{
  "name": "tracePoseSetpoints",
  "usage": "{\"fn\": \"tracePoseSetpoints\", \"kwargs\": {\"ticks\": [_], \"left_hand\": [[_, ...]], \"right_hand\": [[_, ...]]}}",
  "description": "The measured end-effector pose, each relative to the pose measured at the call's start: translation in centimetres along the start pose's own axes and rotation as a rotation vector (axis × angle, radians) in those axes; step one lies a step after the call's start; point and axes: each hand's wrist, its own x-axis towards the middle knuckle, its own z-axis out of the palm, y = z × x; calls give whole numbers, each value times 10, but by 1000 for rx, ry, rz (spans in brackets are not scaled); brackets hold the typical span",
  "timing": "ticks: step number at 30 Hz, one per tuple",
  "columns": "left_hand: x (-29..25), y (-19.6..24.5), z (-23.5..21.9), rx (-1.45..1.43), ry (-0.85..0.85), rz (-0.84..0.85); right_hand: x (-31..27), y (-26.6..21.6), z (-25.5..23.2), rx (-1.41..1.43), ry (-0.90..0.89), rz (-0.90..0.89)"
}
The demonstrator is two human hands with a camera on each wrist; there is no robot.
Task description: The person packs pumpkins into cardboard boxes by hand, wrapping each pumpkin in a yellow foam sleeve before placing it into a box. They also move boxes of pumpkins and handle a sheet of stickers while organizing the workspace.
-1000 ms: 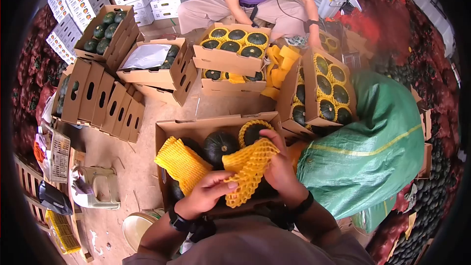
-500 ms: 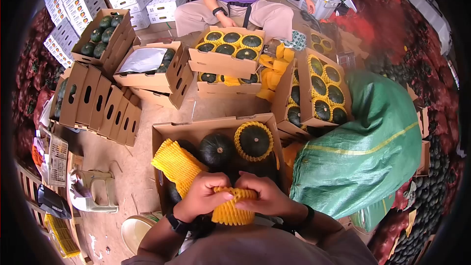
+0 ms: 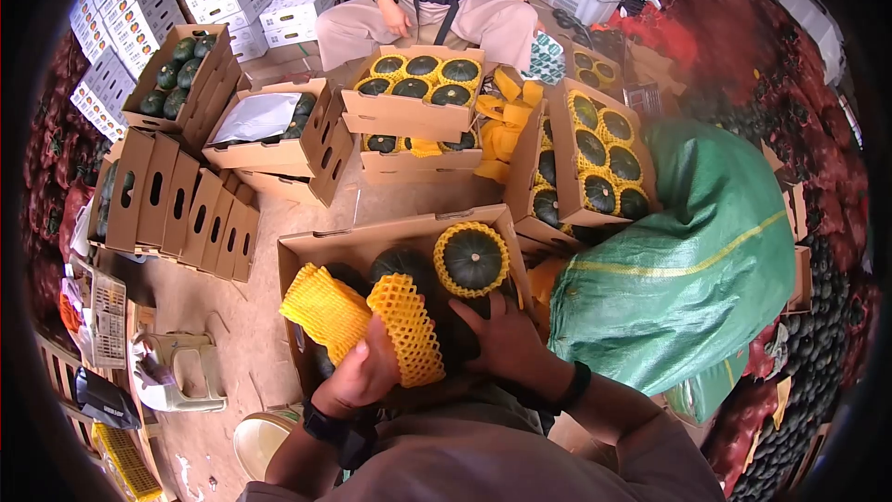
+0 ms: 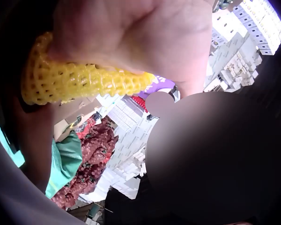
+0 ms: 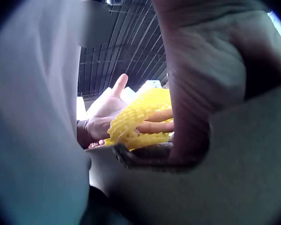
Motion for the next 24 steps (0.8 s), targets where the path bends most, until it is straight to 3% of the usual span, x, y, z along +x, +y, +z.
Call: {"fn": "tracePoseSetpoints", "kwargs": {"ticks": [1, 4, 6, 7, 10, 11, 12, 14, 15, 17, 19, 21, 22, 23, 24], "left_hand": [[-2, -3, -2, 21, 15, 1], [-7, 2, 3, 75, -3, 9], [-12, 3, 6, 150, -41, 31], [-12, 7, 12, 163, -29, -39], [5, 1, 33, 602, 48, 234], [9, 0, 32, 465, 161, 305], [14, 1, 29, 327, 270, 377], [12, 17, 32, 87, 207, 312], [10, 14, 30, -57, 137, 256], [8, 7, 24, -339, -9, 144], [5, -2, 21, -319, -35, 128], [0, 2, 21, -355, -98, 60], [0, 5, 24, -218, -28, 100], [3, 6, 28, -80, 41, 140], [5, 5, 32, 59, 108, 176]], "right_hand": [[3, 2, -7, 101, -93, 13], [1, 16, -7, 280, -90, -41], [-2, 12, -10, 785, 74, -20], [-6, 7, -15, 1039, 150, -7], [-19, -37, -38, 1233, 453, -28], [-27, -39, -55, 1234, 326, -157], [-24, -29, -50, 1415, 300, -158], [-10, -9, -33, 1769, 234, -150], [0, -11, -30, 1802, 197, 14], [9, -24, -29, 1808, -228, 54], [12, -26, -19, 2007, -500, 33], [20, -13, -18, 2185, -385, -77], [25, -7, -20, 2272, -323, -132], [22, -13, -37, 2240, -75, 11], [31, -3, -19, 2035, 189, -146]]}}
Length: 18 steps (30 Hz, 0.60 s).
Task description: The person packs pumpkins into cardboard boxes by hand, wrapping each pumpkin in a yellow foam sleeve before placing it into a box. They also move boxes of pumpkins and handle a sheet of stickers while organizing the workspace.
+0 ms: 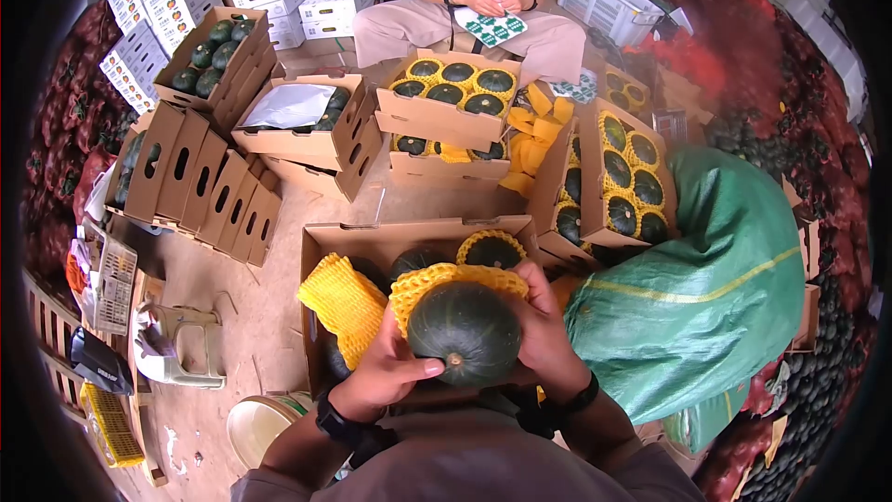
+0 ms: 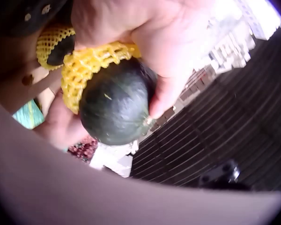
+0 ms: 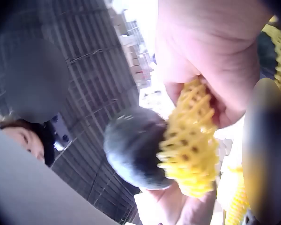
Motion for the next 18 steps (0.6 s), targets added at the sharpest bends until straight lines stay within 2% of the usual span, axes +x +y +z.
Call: {"fn": "tracePoseSetpoints", "kwargs": {"ticks": [2, 4, 5, 6, 8, 10, 11, 14, 15, 18], "left_hand": [[5, -8, 2, 137, 73, 133], [11, -12, 7, 228, 188, 259], [11, -9, 12, 238, 246, 265], [11, -6, 15, 241, 262, 272], [11, -3, 18, 248, 289, 277], [11, -11, 6, 461, 185, 311], [10, -13, 0, 567, 131, 325], [9, -12, -6, 506, 131, 269], [10, -9, -2, 403, 156, 240], [12, -9, -5, 204, 222, 202]], "right_hand": [[8, 4, -6, -736, 222, -497], [-1, -2, 4, -1097, 250, -678], [-4, -3, 9, -1278, 257, -762], [-2, 1, 9, -1284, 193, -670], [-2, -1, 17, -1091, 164, -451], [-2, -6, 29, -1192, 42, -536], [-2, 0, 28, -1025, -89, -413], [3, 3, 24, 8, 97, 119], [2, 4, 25, 21, 63, 135], [-7, 24, 14, -433, -51, -107]]}}
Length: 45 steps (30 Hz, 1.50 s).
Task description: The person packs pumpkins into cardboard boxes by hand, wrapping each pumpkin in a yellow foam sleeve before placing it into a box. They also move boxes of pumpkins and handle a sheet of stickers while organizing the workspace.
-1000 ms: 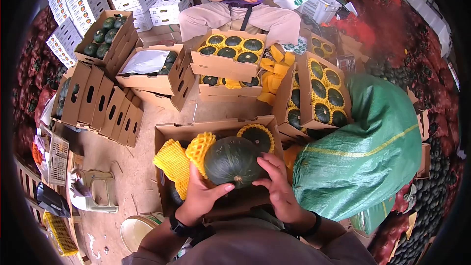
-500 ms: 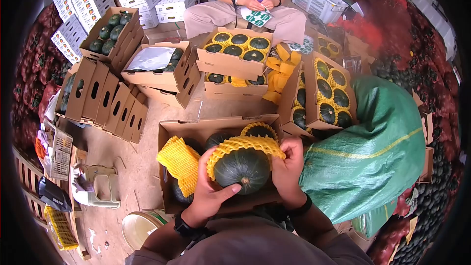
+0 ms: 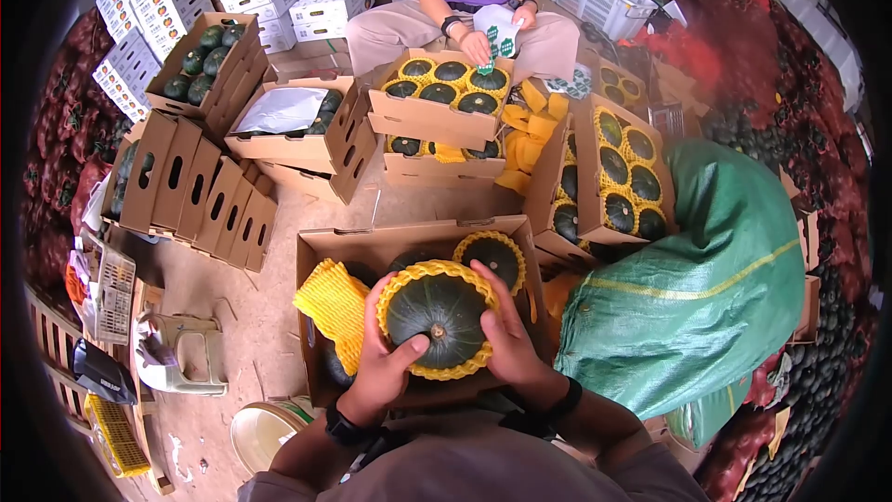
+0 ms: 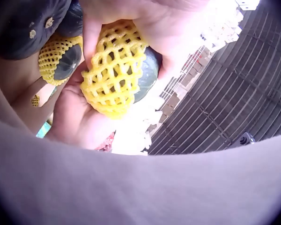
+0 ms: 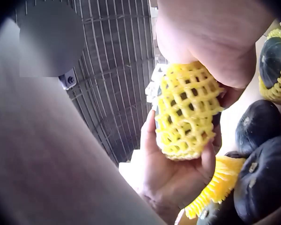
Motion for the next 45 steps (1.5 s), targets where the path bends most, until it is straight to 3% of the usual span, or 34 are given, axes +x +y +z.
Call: {"fn": "tracePoseSetpoints", "kwargs": {"ticks": [1, 4, 5, 8, 9, 10, 12, 13, 14, 16, 17, 18, 20, 21, 22, 24, 26, 29, 32, 33, 36, 37, 40, 41, 42, 44, 45], "left_hand": [[-1, 1, -3, 139, -51, -8], [-3, 9, 1, -181, -134, -5], [-5, 9, -6, -341, -164, -118], [-24, -7, -21, -484, -153, -295], [-23, -10, -26, -627, -232, -318], [-22, -8, -26, -504, -223, -360], [-20, -5, -22, -261, -206, -452], [-20, -8, -13, -175, -186, -320], [-18, -1, -7, -183, -234, -299], [-16, 2, -19, 369, -458, -144], [-13, 31, -10, 293, -526, -266], [-8, 40, -16, 397, -593, -256], [-10, 59, -19, 773, -320, -160], [-5, 54, -21, 1080, -117, 100], [0, 51, -24, 1412, -4, 256], [1, 42, -36, 1711, 18, 169], [2, 37, -43, 1759, 20, 132], [3, 36, -46, 1722, 41, 97], [-3, 38, -54, 1626, 115, 49], [-5, 39, -57, 1592, 140, 33], [-19, 49, -67, 1494, 208, 92], [-26, 53, -70, 1456, 274, 3], [-41, 67, -75, 950, 426, 20], [-41, 67, -68, 367, 278, 106], [-42, 68, -57, 36, 159, 105], [-48, 58, -52, 277, -54, 50], [-46, 56, -48, 454, -172, -14]], "right_hand": [[-2, -4, 2, -73, -54, 3], [-8, -14, 5, 118, 34, 75], [-7, -18, 8, 389, 65, 115], [1, -27, -3, -718, -221, -112], [-1, -23, -7, -940, -169, -167], [-2, -34, 3, -980, -146, -196], [-8, -41, 14, -1030, -369, -326], [-12, -34, 13, -986, -324, -275], [-10, -36, 7, -834, -293, -173], [-14, -33, -21, -531, -304, -11], [-19, -33, -30, -236, -236, 69], [-25, -36, -30, 138, -83, 164], [-28, -47, -37, -3, 53, 145], [-25, -53, -53, -422, -76, 94], [-19, -58, -65, -838, -203, 31], [-8, -73, -49, -1120, -462, 173], [-6, -64, -51, -1331, -695, 187], [3, -48, -40, -1422, -577, 421], [-10, -13, -38, -1774, -357, 127], [-18, -1, -36, -1743, -280, 66], [-28, -3, -37, -1699, -296, 80], [-28, -9, -41, -1683, -332, 48], [-20, -36, -36, -1440, -209, -61], [-15, -42, -33, -1186, -199, -46], [-15, -43, -27, -832, -217, 69], [-15, -37, 0, -121, -236, 276], [-15, -30, 14, 171, -333, 330]]}}
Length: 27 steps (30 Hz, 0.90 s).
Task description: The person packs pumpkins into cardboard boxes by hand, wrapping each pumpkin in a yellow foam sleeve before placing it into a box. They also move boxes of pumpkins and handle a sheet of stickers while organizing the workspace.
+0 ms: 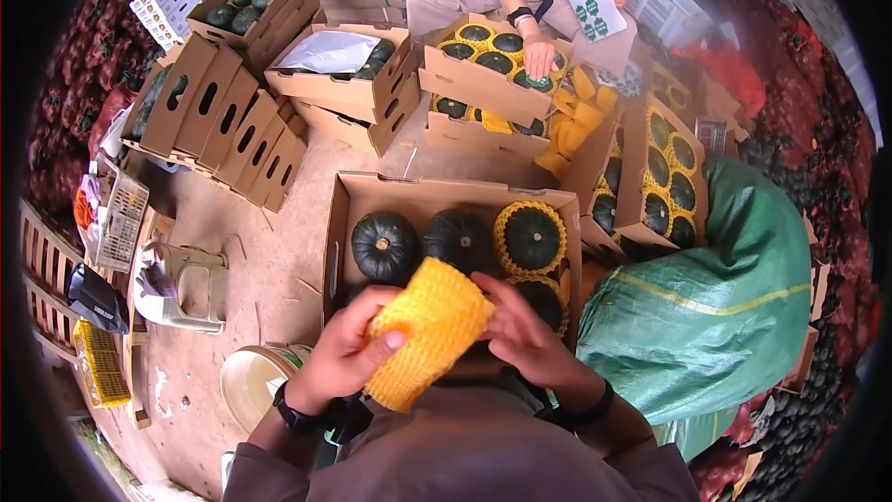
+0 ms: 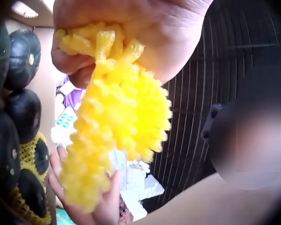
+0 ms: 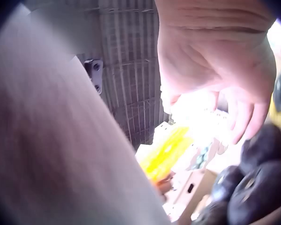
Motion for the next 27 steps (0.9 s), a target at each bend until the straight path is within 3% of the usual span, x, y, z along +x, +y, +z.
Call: {"fn": "tracePoseSetpoints", "kwargs": {"ticks": [1, 2, 6, 7, 9, 10, 11, 13, 14, 15, 16, 17, 19, 22, 25, 27], "left_hand": [[3, -1, 5, 176, -126, -50], [3, -17, 11, 48, -88, -74], [1, -23, 1, 105, 43, -115], [-2, -30, 0, -187, 146, -158], [-5, -34, -8, -435, 170, -217], [-3, -33, -9, -370, 105, -210], [1, -15, 6, -142, 117, -137], [12, 5, 10, 567, -174, -39], [17, 0, 18, 624, -220, 97], [21, 3, 28, 671, -201, 200], [24, 5, 34, 719, -186, 247], [28, 7, 36, 766, -168, 297], [31, 12, 29, 885, -117, 307], [31, 19, 23, 1016, -137, 286], [35, 14, 25, 1014, -176, 327], [42, 15, 36, 979, -196, 365]], "right_hand": [[-3, 14, -3, -99, 37, 75], [-4, 16, -6, -180, 96, 43], [-12, 0, -40, -470, 362, -73], [-16, -4, -51, -524, 455, -48], [-25, -16, -66, -1296, 591, -131], [-26, -19, -70, -1683, 644, -172], [-23, -25, -63, -1513, 656, -268], [-17, -37, -37, -1169, 660, -444], [-17, -33, -29, -825, 429, -350], [-16, -33, -11, -479, 269, -42], [-11, -22, -9, -677, 46, -54], [-9, -17, -3, -800, -23, -56], [-10, -19, -2, -731, -25, 25], [-11, -28, -2, -340, -15, 304], [-7, -13, 0, -955, -123, 42], [8, -15, 5, -838, -12, -24]]}}
